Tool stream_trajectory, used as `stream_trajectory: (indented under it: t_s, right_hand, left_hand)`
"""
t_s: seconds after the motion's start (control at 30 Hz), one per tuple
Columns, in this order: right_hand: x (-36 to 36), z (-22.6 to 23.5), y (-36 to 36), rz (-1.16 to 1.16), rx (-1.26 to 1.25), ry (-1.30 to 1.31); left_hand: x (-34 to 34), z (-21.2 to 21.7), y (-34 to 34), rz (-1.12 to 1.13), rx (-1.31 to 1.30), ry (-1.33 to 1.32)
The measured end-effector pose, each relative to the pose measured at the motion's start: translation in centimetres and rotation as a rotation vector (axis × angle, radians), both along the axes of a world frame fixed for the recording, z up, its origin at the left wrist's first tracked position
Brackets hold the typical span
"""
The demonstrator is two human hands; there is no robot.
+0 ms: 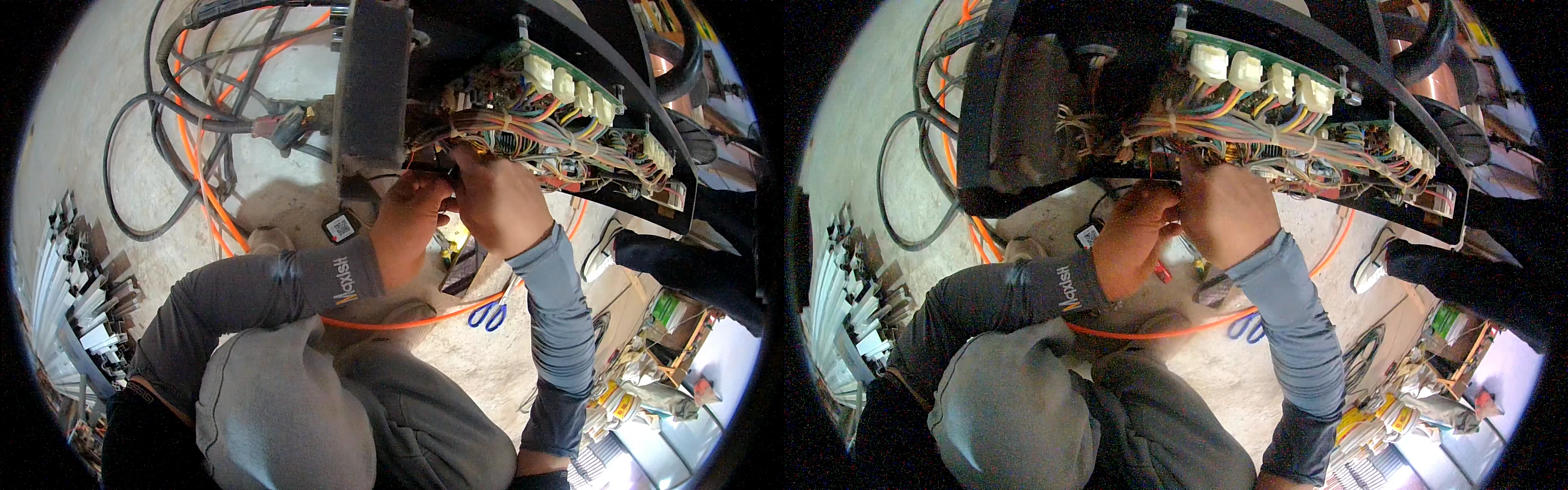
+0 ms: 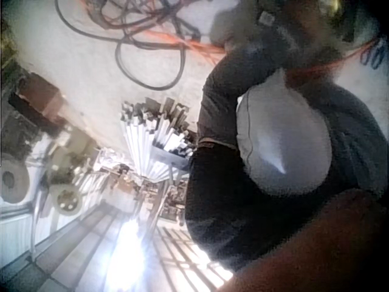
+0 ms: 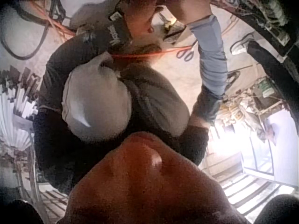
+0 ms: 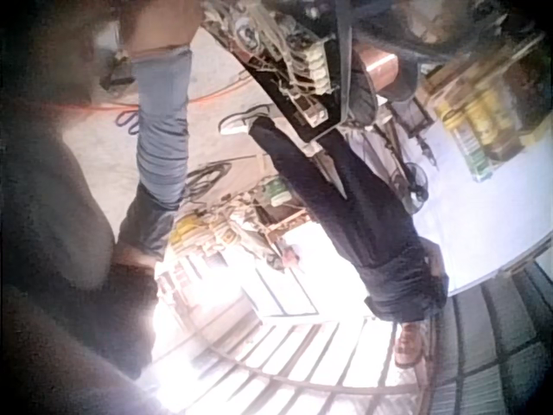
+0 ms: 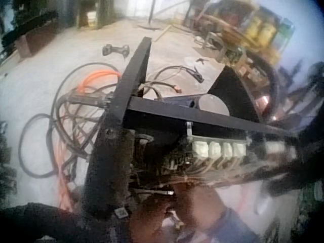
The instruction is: The person sits on the floor and works on an open electronic device, stripping and twisting wires, using a lighter to heat wire ends, and applying heat shrink tubing. The person uses scissors to cut tubing and continues to connect and secure wires within the device.
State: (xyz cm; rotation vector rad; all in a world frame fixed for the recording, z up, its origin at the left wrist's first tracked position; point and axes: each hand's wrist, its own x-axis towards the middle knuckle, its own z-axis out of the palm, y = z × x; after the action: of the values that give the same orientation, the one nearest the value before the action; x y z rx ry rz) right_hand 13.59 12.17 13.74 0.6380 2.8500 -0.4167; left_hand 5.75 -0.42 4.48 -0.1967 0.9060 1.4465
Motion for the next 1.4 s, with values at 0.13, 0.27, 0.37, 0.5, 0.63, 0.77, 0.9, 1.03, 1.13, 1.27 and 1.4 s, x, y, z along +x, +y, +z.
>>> stream_trajectory:
  t_s: [0.13, 0.27, 0.37, 0.5, 0.63, 0.77, 0.9, 1.03, 1.13, 1.27, 1.4]
  right_hand:
    - [0.0, -0.3, 0.3, 0.010, 0.045, 0.105]
    - [-0.6, -0.5, 0.3, -0.104, -0.056, 0.125]
    - [-1.4, -0.9, 0.2, -0.173, -0.162, 0.203]
    - [-1.0, -1.8, 0.0, -0.339, -0.318, 0.286]
    - [-0.4, -2.3, 0.8, -0.132, -0.430, 0.426]
    - [0.4, -4.1, 0.5, -0.411, -0.670, 0.453]
    - [-0.8, -2.3, -2.2, -0.529, -0.426, 0.351]
    - [0.2, -3.6, -3.6, -0.466, -0.206, 0.709]
    - [0.6, -2.7, -4.1, -0.787, -0.701, 0.869]
    - [2.2, -1.0, -3.3, -0.698, -0.873, 0.846]
    - [2.7, 1.0, -3.8, -0.674, -0.780, 0.656]
  left_hand:
    - [0.7, 0.7, -0.7, 0.065, 0.153, 0.393]
    - [0.1, 0.6, -0.1, 0.038, 0.033, 0.080]
    - [1.3, -2.4, -1.1, 0.012, 0.205, 0.321]
    - [0.8, -1.2, -1.2, -0.050, 0.225, 0.452]
    - [0.1, -0.4, -1.5, -0.097, 0.280, 0.880]
    - [-0.6, 0.1, -1.1, -0.121, 0.331, 1.163]
    - [-0.4, -0.4, -0.4, 0.039, 0.104, 0.073]
    - [-1.0, 0.9, -1.3, -0.220, 0.317, 1.069]
    - [0.4, -0.1, -0.6, -0.055, 0.297, 0.533]
    - [-1.0, 0.5, -0.8, -0.218, 0.304, 0.579]
    - [-1.0, 0.2, -0.7, -0.119, 0.368, 0.705]
